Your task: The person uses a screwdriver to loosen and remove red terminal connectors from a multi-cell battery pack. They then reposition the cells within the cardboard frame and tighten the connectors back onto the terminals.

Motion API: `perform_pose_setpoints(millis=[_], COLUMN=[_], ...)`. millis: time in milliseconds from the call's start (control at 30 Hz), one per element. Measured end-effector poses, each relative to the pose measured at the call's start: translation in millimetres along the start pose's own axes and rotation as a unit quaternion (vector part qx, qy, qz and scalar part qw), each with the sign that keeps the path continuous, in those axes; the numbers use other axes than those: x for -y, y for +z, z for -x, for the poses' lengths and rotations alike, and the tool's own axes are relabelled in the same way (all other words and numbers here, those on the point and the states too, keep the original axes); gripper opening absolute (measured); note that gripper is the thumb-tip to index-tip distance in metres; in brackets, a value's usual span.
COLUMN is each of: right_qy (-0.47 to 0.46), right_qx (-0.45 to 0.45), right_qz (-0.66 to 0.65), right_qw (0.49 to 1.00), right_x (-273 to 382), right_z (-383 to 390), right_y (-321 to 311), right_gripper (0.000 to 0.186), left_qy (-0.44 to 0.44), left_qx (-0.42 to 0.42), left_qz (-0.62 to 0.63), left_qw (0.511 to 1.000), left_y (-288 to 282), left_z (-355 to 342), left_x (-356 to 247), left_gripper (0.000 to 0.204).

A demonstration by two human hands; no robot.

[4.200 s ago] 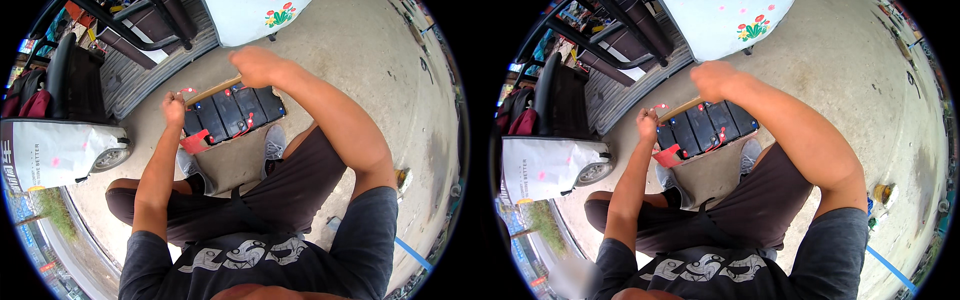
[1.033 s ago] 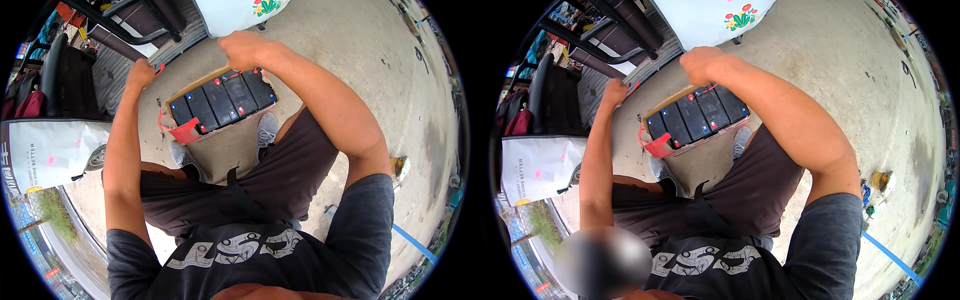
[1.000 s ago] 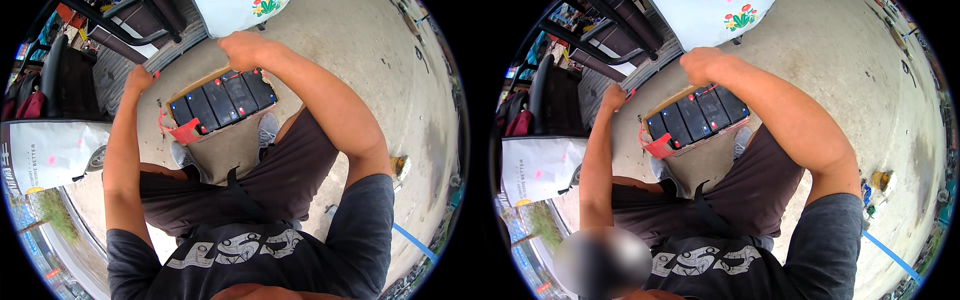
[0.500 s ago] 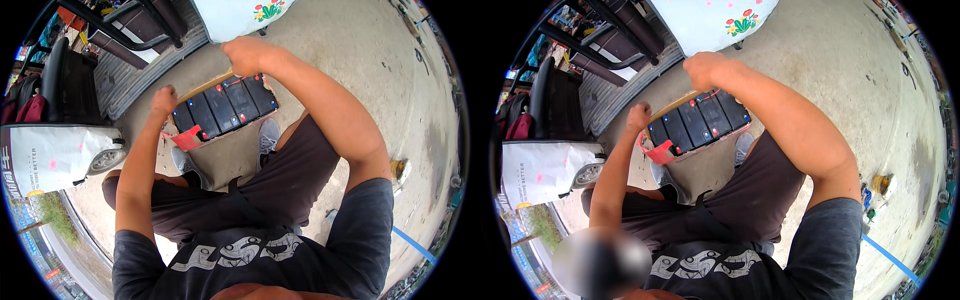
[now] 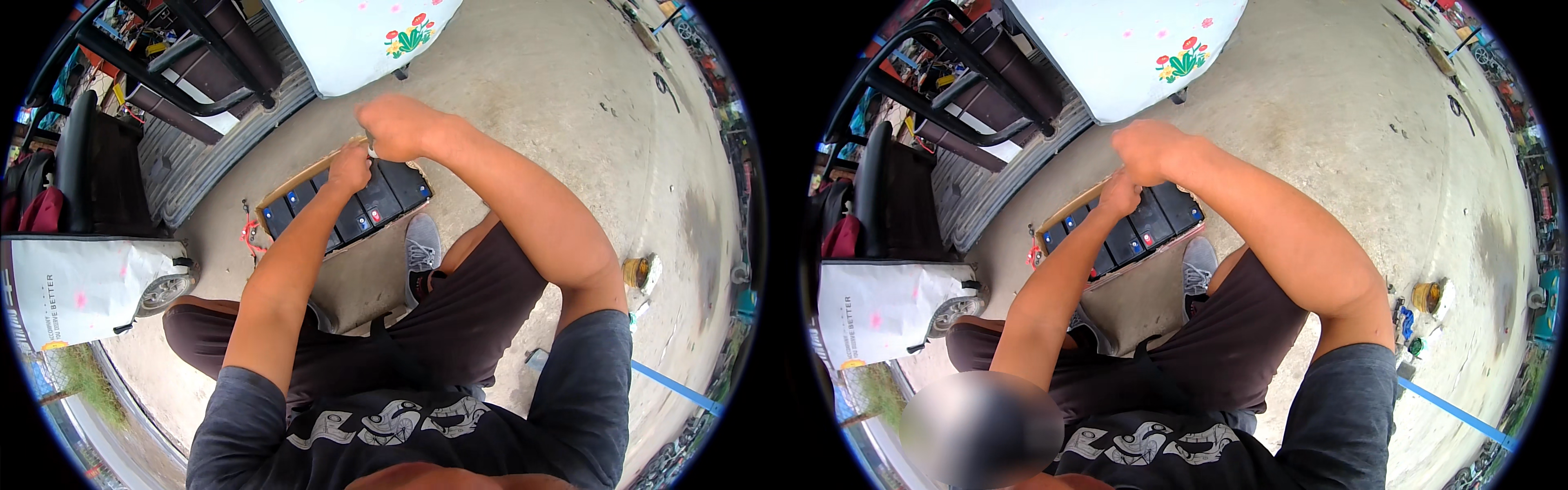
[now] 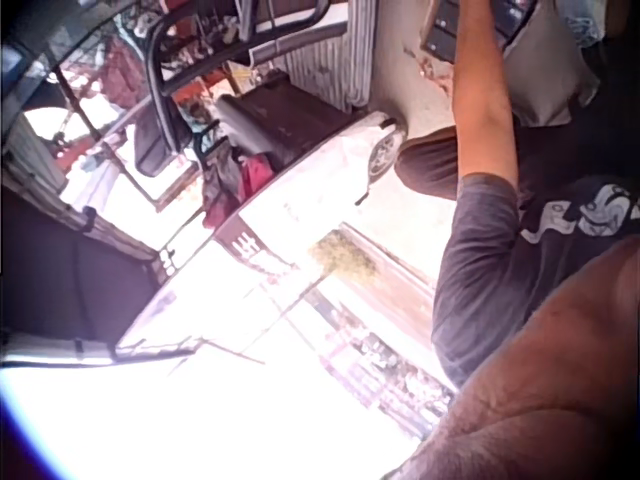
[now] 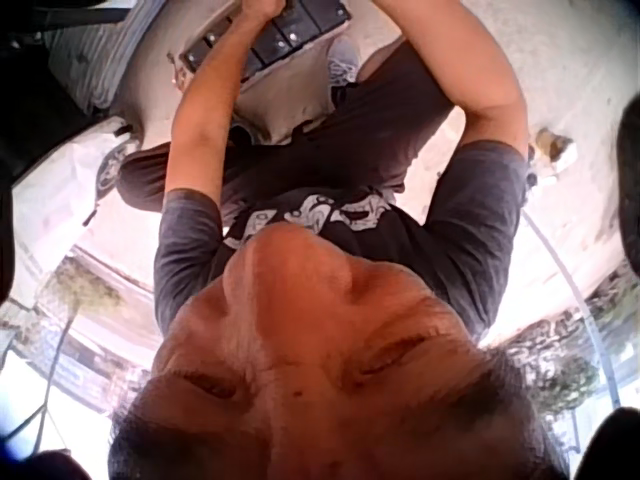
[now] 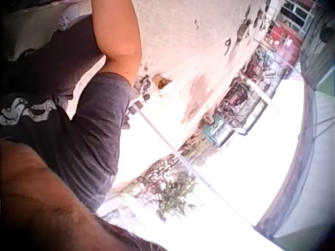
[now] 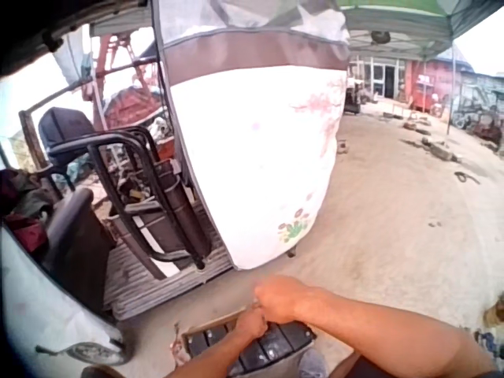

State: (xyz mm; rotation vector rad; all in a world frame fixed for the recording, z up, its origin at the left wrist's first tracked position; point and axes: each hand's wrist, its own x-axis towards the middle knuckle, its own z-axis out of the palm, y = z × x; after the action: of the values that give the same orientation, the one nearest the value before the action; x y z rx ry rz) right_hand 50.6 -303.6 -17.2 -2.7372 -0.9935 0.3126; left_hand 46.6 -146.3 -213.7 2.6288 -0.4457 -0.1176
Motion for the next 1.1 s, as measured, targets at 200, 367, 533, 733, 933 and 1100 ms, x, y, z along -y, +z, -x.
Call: perform_pose_setpoints(millis=[200,367,533,733,933,1100], right_qy=[-0.031,-0.014,-0.004,0.007,0.014,-0.005], right_qx=[-0.043,-0.025,0.0,0.004,0.01,-0.005], right_qz=[-0.038,-0.046,-0.044,-0.022,-0.012,-0.04], right_qw=[0.998,0.999,0.999,1.0,1.0,0.999], right_x=[-12.8,-10.8,-11.1,-12.8,-14.0,-16.7], right_z=[7.1,13.5,12.9,11.4,11.9,12.9], right_y=[5.9,-2.0,-5.0,-4.2,-4.9,-1.0], right_gripper=[0.023,0.021,0.02,0.025,0.029,0.022], left_qy=[0.02,0.029,0.008,-0.003,-0.06,-0.063], left_qx=[-0.015,-0.042,-0.042,-0.075,-0.063,-0.071], left_qz=[-0.007,0.091,0.133,0.168,0.239,0.295], left_qw=[1.0,0.995,0.99,0.983,0.967,0.951], left_y=[16.8,15.3,8.7,14.7,19.0,21.7], left_z=[-9.0,-3.6,0.9,5.5,2.3,0.3], left_x=[13.8,13.9,11.5,17.6,30.0,40.9], left_gripper=[0.013,0.005,0.007,0.009,0.01,0.012])
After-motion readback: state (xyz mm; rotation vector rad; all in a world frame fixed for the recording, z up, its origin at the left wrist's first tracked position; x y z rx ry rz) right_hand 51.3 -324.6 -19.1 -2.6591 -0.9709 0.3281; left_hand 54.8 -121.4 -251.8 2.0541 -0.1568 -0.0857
